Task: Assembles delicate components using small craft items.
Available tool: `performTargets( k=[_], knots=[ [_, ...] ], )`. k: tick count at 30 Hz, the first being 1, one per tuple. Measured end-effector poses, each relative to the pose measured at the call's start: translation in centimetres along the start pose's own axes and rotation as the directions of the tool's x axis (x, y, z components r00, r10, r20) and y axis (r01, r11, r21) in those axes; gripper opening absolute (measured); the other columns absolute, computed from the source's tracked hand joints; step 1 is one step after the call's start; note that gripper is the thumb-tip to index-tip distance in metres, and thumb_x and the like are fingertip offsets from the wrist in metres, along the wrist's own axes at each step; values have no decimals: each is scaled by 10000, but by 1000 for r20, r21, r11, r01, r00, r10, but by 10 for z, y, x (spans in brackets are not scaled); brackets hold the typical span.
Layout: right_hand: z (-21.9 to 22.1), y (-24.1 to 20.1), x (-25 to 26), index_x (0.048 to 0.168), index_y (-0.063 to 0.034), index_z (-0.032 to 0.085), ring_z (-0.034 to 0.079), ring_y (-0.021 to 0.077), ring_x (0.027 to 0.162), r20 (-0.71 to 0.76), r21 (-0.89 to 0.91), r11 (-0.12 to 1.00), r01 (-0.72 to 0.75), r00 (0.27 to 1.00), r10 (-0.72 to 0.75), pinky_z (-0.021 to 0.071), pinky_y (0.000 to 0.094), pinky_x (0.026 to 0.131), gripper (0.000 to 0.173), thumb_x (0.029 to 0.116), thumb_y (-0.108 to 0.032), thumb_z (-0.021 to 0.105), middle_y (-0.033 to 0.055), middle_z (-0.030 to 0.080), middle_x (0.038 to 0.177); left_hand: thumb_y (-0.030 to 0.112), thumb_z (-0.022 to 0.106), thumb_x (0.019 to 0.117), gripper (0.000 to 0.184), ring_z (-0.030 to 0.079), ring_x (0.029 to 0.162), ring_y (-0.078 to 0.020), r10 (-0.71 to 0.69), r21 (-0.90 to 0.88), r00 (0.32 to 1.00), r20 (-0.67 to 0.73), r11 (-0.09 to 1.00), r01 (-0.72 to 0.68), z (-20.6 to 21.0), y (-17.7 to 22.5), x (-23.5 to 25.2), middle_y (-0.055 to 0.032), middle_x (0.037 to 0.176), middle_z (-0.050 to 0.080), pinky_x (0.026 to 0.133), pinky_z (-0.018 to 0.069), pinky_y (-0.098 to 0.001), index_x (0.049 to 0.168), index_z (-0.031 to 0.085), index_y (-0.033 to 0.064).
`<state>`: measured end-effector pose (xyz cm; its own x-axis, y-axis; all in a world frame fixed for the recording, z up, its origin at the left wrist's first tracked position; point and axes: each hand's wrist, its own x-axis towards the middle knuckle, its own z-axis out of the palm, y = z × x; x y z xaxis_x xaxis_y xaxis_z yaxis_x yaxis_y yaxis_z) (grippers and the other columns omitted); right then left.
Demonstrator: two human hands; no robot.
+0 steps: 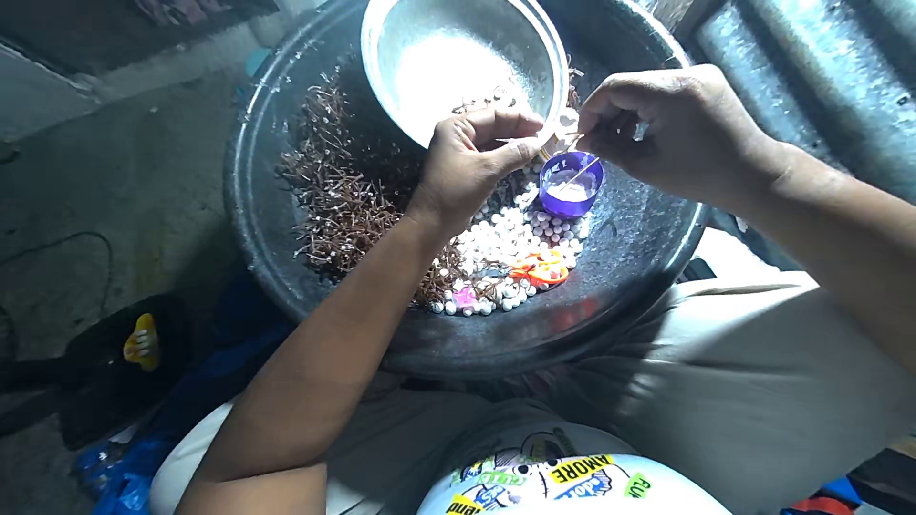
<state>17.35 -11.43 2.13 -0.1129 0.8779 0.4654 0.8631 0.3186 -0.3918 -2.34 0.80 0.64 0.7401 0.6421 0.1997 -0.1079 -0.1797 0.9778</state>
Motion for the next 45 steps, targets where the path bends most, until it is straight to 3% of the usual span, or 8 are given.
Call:
performTargets(
  k=[3, 7, 14, 23, 37, 42, 45],
  knots=[
    [-1, 0, 1, 996, -35, 662, 654, 68, 787, -13, 9, 1000, 4, 1000, -4, 547, 232, 758, 110, 996, -115, 586, 63, 680, 879, -79, 681, 885, 203, 686, 863, -44, -27, 20, 999, 22, 999, 26, -1, 1, 0, -9, 1001, 722, 803, 585, -216, 1068, 716, 4],
    [-1, -2, 1, 1074, -29, 722, 673, 113, 867, -46, -9, 1000, 29, 999, -30, 545, 261, 822, 191, 1019, -106, 556, 106, 713, 978, -97, 697, 866, 223, 687, 867, -47, 2, 10, 999, 40, 1000, -2, -2, 1, 0, -4, 978, 712, 805, 587, -217, 1063, 685, 6],
    [1, -7, 2, 1026, -28, 737, 644, 62, 845, -103, -26, 998, 62, 993, -64, 516, 185, 790, 188, 1016, -106, 566, 99, 692, 955, -83, 708, 866, 198, 695, 885, -50, -13, 30, 999, 47, 999, 12, 0, 1, -1, -8, 964, 715, 825, 589, -221, 1040, 681, 8],
    [3, -8, 2, 1015, -15, 728, 635, 90, 834, -94, -36, 995, 90, 991, -93, 512, 207, 770, 200, 1015, -97, 545, 119, 682, 944, -77, 704, 877, 166, 698, 853, -51, -14, 13, 999, 45, 1000, 13, 1, 2, -1, 4, 928, 724, 808, 594, -224, 1012, 697, 20],
    [5, -9, 1, 1034, -13, 727, 667, 216, 813, -78, -104, 986, 130, 987, -139, 536, 340, 724, 218, 1027, -94, 525, 153, 681, 925, -69, 663, 920, 130, 701, 797, -46, -28, -54, 997, 70, 998, 31, 0, 1, -1, 18, 884, 733, 786, 599, -225, 1005, 711, 17],
    [2, -10, 2, 1008, -9, 721, 620, 107, 789, -110, -51, 991, 121, 986, -126, 510, 227, 722, 193, 1014, -96, 549, 118, 658, 907, -59, 668, 927, 114, 703, 793, -49, -48, -76, 996, 69, 996, 53, 1, 2, -2, 15, 876, 736, 794, 601, -225, 1002, 714, 14],
    [3, -9, 2, 1000, -11, 722, 618, 112, 791, -106, -45, 992, 117, 987, -121, 505, 235, 722, 198, 1013, -97, 543, 116, 657, 898, -64, 668, 926, 118, 711, 806, -57, -54, -90, 996, 66, 994, 60, 1, 3, -2, 9, 884, 739, 808, 604, -231, 1005, 714, 12]
  ],
)
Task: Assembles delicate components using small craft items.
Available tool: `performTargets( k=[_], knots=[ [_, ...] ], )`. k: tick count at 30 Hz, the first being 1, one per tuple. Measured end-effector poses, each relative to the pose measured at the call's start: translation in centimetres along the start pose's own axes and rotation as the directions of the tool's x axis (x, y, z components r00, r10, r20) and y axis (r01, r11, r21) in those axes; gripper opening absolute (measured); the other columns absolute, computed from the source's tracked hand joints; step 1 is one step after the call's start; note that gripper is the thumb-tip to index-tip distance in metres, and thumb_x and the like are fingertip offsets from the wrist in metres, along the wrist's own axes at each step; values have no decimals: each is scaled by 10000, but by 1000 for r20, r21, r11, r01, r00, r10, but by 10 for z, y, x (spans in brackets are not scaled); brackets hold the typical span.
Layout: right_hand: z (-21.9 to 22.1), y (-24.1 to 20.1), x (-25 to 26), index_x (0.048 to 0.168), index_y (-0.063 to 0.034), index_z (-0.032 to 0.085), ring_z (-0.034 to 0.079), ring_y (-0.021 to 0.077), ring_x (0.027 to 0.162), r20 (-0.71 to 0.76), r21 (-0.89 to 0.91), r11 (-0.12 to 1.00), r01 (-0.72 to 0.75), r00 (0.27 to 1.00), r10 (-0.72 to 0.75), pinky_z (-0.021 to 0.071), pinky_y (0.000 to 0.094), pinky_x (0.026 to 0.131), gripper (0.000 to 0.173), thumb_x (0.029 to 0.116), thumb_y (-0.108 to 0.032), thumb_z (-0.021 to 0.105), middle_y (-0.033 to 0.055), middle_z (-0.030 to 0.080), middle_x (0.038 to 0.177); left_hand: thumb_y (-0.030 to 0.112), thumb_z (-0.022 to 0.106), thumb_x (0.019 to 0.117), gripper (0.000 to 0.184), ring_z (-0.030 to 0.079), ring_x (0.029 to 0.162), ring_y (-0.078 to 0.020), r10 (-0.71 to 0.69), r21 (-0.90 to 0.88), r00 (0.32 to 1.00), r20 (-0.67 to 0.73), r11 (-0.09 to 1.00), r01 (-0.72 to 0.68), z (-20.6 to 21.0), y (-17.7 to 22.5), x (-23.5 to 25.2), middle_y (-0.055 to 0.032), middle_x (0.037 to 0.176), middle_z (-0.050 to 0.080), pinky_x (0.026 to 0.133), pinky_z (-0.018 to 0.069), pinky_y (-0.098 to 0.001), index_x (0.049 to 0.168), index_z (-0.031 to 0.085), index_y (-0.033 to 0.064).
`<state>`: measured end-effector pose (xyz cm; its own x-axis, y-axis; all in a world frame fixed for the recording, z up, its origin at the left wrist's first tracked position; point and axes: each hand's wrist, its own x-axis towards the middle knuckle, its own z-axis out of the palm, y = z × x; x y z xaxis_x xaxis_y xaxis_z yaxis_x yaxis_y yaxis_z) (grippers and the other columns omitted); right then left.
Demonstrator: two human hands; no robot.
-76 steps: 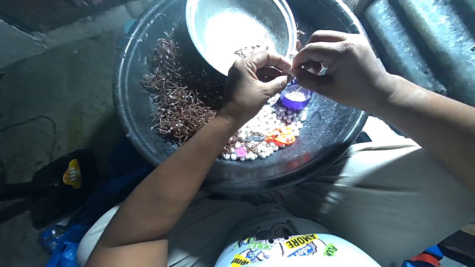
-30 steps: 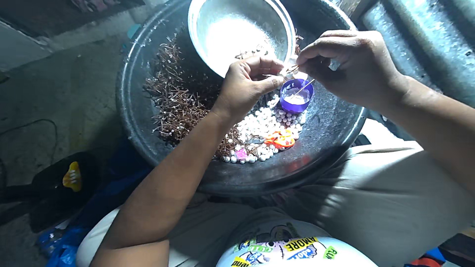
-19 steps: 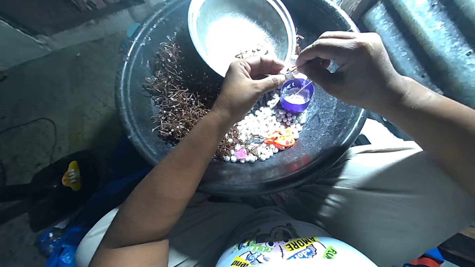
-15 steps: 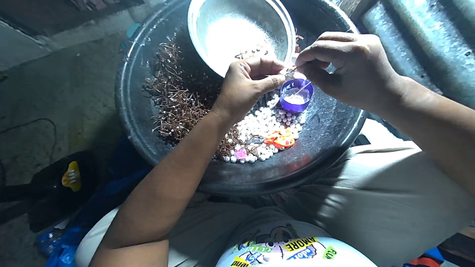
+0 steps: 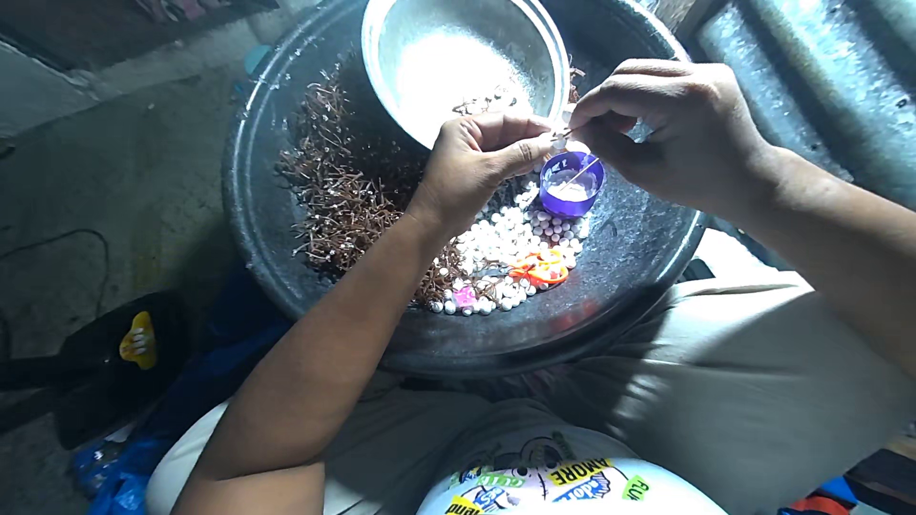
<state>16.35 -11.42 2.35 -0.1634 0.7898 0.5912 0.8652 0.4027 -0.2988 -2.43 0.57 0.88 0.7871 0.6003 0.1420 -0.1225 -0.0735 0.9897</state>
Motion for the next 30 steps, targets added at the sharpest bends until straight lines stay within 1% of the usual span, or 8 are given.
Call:
performTargets(
  k=[4, 8, 12, 16, 21, 25, 28, 30],
  knots=[
    [1, 2, 0, 1009, -17, 719, 644, 167, 822, 24, -25, 1000, 0, 1000, 0, 520, 290, 743, 203, 1013, -98, 533, 136, 670, 923, -64, 665, 929, 121, 712, 815, -54, -8, -1, 1000, -7, 1000, 8, 0, 1, 0, 10, 894, 742, 810, 603, -226, 1013, 711, 10],
    [1, 4, 0, 1016, -11, 723, 662, 214, 833, 30, -62, 998, 15, 999, -13, 527, 337, 737, 214, 1019, -86, 523, 152, 680, 927, -58, 652, 942, 112, 714, 812, -58, -21, -24, 1000, 0, 999, 21, 0, 2, 0, 10, 885, 738, 816, 606, -232, 1011, 710, 9],
    [1, 2, 0, 1022, -3, 723, 659, 255, 830, 30, -96, 994, 45, 999, -42, 518, 363, 721, 214, 1021, -64, 519, 167, 669, 906, -37, 631, 966, 104, 708, 812, -57, -35, -32, 999, 4, 999, 36, 1, 2, 0, 10, 893, 730, 811, 603, -231, 1016, 707, 13],
    [2, 1, 1, 1021, 4, 720, 668, 285, 847, 21, -126, 988, 90, 996, -88, 525, 373, 734, 214, 1025, -52, 514, 184, 674, 906, -11, 589, 1000, 121, 696, 774, -54, -56, -50, 998, 10, 997, 57, 0, 2, 1, 13, 873, 719, 774, 601, -221, 1006, 706, 17],
    [2, 1, 1, 1031, 3, 722, 666, 278, 867, 10, -115, 990, 87, 996, -86, 522, 368, 758, 218, 1032, -63, 513, 184, 679, 921, 30, 534, 1044, 174, 688, 746, -47, -80, -41, 997, 25, 996, 81, 0, 3, 0, 18, 834, 711, 750, 594, -210, 1000, 702, 24],
    [3, 0, 1, 1032, 0, 723, 665, 264, 862, 3, -91, 993, 76, 997, -76, 523, 362, 750, 216, 1030, -63, 516, 174, 680, 924, 44, 531, 1048, 177, 674, 731, -27, -72, -19, 996, 47, 997, 73, 0, 2, 0, 35, 819, 696, 737, 586, -195, 983, 695, 34],
    [4, 1, 1, 1034, -7, 725, 664, 249, 853, -5, -90, 993, 72, 997, -73, 523, 350, 743, 216, 1032, -73, 519, 166, 681, 921, 55, 534, 1053, 120, 671, 737, -45, -71, -48, 997, 43, 996, 73, 1, 2, 1, 26, 835, 683, 723, 585, -205, 1071, 652, 42],
    [4, 1, 1, 1031, -7, 723, 659, 240, 848, -9, -87, 994, 58, 998, -59, 521, 347, 744, 216, 1032, -80, 519, 166, 677, 924, 50, 545, 1048, 71, 690, 740, -52, -78, -44, 997, 29, 996, 79, 1, 4, 1, 27, 832, 691, 722, 596, -212, 1083, 602, 74]
  ],
)
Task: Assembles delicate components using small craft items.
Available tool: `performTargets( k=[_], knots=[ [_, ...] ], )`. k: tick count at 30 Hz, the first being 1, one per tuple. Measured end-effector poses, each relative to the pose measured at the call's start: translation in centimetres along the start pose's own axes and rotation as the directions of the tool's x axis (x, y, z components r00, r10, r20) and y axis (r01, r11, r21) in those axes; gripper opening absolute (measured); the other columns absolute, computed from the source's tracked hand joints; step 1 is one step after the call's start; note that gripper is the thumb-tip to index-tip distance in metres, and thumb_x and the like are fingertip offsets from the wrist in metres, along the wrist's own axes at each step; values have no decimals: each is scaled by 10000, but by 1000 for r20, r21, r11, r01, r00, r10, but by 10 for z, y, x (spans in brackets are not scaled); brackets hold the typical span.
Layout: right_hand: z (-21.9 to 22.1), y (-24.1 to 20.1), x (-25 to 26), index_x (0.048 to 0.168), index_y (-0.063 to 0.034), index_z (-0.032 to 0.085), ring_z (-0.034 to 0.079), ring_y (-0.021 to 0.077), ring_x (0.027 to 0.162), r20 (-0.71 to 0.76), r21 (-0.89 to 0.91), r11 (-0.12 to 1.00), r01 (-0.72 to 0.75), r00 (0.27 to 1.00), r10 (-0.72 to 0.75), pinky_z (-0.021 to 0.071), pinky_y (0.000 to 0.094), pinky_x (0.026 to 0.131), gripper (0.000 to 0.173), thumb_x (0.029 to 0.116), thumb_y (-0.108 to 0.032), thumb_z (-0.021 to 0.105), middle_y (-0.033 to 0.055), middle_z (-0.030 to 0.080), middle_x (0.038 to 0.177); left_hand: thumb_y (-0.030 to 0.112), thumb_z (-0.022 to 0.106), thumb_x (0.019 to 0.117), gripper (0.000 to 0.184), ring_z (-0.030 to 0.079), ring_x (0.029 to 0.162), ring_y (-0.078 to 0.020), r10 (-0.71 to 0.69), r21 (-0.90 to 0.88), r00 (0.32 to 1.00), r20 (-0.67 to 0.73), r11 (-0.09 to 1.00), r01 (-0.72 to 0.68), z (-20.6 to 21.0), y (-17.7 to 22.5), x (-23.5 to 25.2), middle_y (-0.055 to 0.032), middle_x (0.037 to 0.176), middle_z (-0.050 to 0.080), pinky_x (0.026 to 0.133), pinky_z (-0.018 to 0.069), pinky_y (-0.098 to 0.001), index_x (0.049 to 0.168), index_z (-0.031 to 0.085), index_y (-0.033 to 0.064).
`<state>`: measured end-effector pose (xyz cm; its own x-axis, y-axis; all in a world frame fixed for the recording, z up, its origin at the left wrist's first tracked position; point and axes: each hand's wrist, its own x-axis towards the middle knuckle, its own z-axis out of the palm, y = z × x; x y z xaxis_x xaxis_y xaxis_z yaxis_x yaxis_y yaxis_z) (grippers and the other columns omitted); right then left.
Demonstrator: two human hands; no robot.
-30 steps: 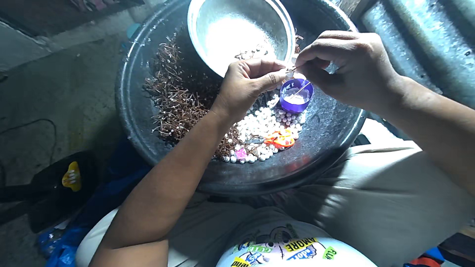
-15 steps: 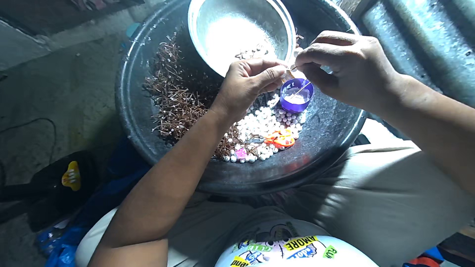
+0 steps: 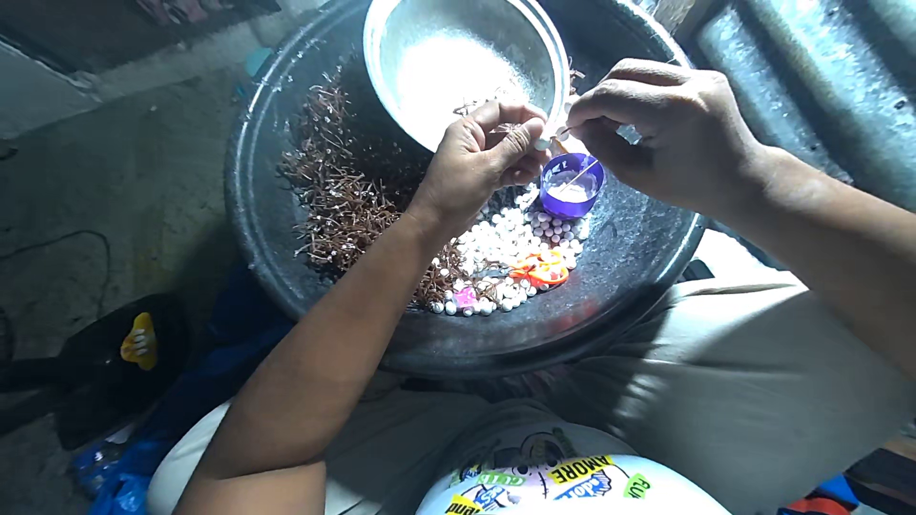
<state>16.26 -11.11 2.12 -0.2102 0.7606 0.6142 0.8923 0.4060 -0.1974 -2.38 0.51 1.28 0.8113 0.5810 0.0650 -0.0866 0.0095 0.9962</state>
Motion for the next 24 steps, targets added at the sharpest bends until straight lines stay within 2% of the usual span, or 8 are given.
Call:
performTargets(
  k=[5, 9, 13, 16, 18, 19, 21, 24],
  knots=[
    [0, 1, 0, 1027, -6, 717, 662, 220, 854, -2, 13, 1000, -17, 1000, 17, 529, 329, 748, 220, 1031, -86, 512, 159, 676, 934, -68, 631, 947, 200, 712, 809, -65, 41, 38, 999, 29, 998, -42, -5, 1, 0, 14, 919, 721, 788, 612, -237, 1121, 637, 32],
    [1, 0, 0, 1023, -5, 722, 662, 243, 857, -10, 7, 1000, -9, 1000, 9, 525, 348, 754, 214, 1027, -75, 520, 168, 677, 919, -26, 584, 1003, 97, 707, 762, -53, 10, 51, 1000, 12, 999, -11, -3, 2, -1, 34, 829, 707, 763, 612, -226, 1021, 647, 46],
    [1, 0, 0, 1022, -5, 724, 654, 217, 837, -23, 14, 1000, -4, 1000, 4, 521, 327, 737, 214, 1028, -80, 523, 162, 669, 914, 69, 513, 1065, 204, 703, 733, -56, -2, 62, 1000, 14, 998, 1, -3, -1, 1, 27, 797, 714, 738, 607, -228, 925, 662, 64],
    [0, 1, 0, 1018, -10, 718, 658, 170, 825, -27, 48, 999, -22, 999, 24, 538, 286, 735, 208, 1028, -97, 529, 146, 670, 931, 31, 565, 1032, 102, 701, 797, -58, 9, 37, 1000, -3, 999, -9, -3, 1, 0, 17, 898, 710, 789, 603, -229, 1047, 666, 34],
    [0, 1, 0, 1021, -7, 719, 659, 156, 825, -31, 70, 997, -32, 999, 35, 544, 271, 744, 209, 1028, -101, 532, 143, 668, 934, -48, 634, 956, 222, 703, 862, -47, 49, 46, 999, 8, 998, -49, -4, 0, 0, 29, 976, 709, 826, 599, -229, 1161, 616, 34],
    [0, 1, 0, 1019, -5, 720, 659, 153, 822, -33, 76, 997, -32, 999, 35, 544, 268, 744, 211, 1028, -101, 532, 143, 668, 930, -81, 665, 913, 281, 705, 873, -50, 71, 50, 997, 11, 996, -71, -5, -2, 1, 29, 975, 712, 829, 598, -234, 1159, 603, 39],
    [0, 1, 0, 1014, -3, 722, 649, 155, 819, -29, 72, 997, -31, 999, 33, 531, 269, 740, 213, 1029, -93, 529, 145, 665, 921, -113, 683, 882, 267, 705, 862, -51, 88, 41, 996, 11, 995, -88, -6, -3, 2, 30, 934, 710, 822, 600, -234, 1078, 614, 54],
    [0, 1, 0, 1021, -7, 727, 650, 193, 830, -21, 48, 999, -23, 999, 24, 519, 309, 733, 218, 1030, -86, 524, 152, 667, 918, -87, 617, 952, 154, 709, 833, -52, 57, -1, 998, 5, 998, -57, -4, -2, 1, 35, 890, 711, 831, 605, -231, 1001, 650, 56]
  ],
)
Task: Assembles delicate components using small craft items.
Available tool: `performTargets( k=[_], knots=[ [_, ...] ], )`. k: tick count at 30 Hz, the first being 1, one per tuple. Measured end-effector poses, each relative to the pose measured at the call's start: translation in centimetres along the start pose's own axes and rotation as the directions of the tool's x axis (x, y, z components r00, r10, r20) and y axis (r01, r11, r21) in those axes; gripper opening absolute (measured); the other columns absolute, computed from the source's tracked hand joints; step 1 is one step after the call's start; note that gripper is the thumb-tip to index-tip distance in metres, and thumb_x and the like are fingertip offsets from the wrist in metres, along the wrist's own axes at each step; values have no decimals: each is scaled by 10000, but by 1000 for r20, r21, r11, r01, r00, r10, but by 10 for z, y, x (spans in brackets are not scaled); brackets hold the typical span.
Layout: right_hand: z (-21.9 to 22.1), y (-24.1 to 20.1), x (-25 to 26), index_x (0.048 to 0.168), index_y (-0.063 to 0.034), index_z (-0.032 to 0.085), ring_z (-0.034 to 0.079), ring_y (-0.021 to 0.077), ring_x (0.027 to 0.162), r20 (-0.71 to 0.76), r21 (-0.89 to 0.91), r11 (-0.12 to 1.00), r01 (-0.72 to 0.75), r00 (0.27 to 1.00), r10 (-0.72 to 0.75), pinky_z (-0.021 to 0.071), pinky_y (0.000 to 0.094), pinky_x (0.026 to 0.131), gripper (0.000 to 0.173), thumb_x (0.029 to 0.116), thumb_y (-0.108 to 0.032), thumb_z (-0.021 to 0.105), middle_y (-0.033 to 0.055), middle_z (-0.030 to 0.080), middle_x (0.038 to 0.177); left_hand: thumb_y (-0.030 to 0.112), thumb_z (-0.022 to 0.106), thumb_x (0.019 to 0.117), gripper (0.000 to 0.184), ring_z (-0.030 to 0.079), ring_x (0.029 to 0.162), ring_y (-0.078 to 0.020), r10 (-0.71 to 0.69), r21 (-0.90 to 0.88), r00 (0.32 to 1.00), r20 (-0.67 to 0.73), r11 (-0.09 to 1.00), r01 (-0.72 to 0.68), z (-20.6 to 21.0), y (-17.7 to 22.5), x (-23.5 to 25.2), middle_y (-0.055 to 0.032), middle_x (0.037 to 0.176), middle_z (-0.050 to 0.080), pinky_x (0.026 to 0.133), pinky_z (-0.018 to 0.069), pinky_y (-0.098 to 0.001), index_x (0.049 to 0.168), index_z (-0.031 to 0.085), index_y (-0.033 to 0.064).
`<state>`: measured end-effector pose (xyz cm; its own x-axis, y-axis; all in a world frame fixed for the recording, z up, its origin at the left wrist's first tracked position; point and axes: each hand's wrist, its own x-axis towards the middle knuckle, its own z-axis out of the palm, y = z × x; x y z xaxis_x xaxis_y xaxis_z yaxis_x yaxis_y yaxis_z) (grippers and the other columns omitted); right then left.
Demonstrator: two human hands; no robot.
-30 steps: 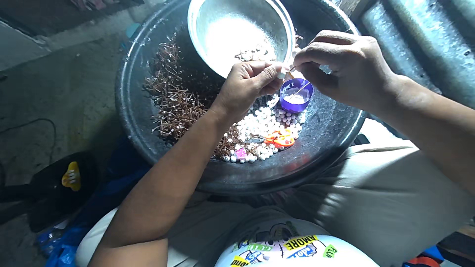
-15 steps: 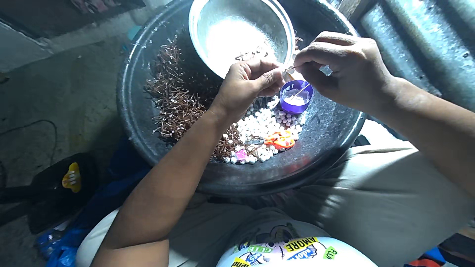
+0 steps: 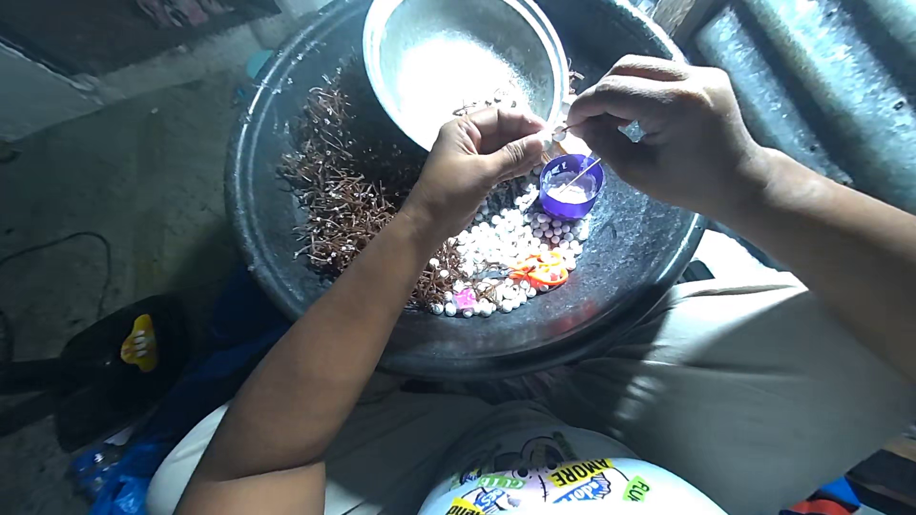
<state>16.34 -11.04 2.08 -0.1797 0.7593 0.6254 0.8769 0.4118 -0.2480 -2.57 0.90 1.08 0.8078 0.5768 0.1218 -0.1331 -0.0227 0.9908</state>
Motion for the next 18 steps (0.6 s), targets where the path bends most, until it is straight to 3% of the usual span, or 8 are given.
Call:
performTargets(
  k=[8, 13, 18],
  knots=[
    [1, 0, 0, 1020, -14, 725, 661, 190, 853, -7, -3, 1000, 5, 1000, -5, 532, 309, 755, 212, 1034, -92, 528, 146, 674, 929, 1, 511, 1049, 148, 716, 829, -83, -66, -57, 997, 24, 996, 68, 2, 2, 0, -15, 942, 718, 812, 612, -241, 1081, 654, 17],
    [0, 0, 0, 1023, -7, 717, 657, 172, 839, -7, 18, 1000, -11, 1000, 11, 538, 291, 750, 208, 1031, -97, 530, 143, 671, 936, -88, 615, 941, 229, 692, 916, -65, 61, -6, 997, 39, 998, -61, -2, -5, 2, 4, 1050, 698, 856, 591, -244, 1144, 645, 12],
    [1, -3, 1, 1013, -4, 718, 652, 224, 844, 5, -20, 1000, 20, 1000, -19, 520, 335, 744, 206, 1023, -69, 523, 160, 668, 917, -99, 632, 935, 196, 709, 843, -56, 29, -24, 1000, -11, 999, -29, 0, -3, 1, 22, 934, 719, 827, 603, -234, 1069, 647, 43]
  ],
)
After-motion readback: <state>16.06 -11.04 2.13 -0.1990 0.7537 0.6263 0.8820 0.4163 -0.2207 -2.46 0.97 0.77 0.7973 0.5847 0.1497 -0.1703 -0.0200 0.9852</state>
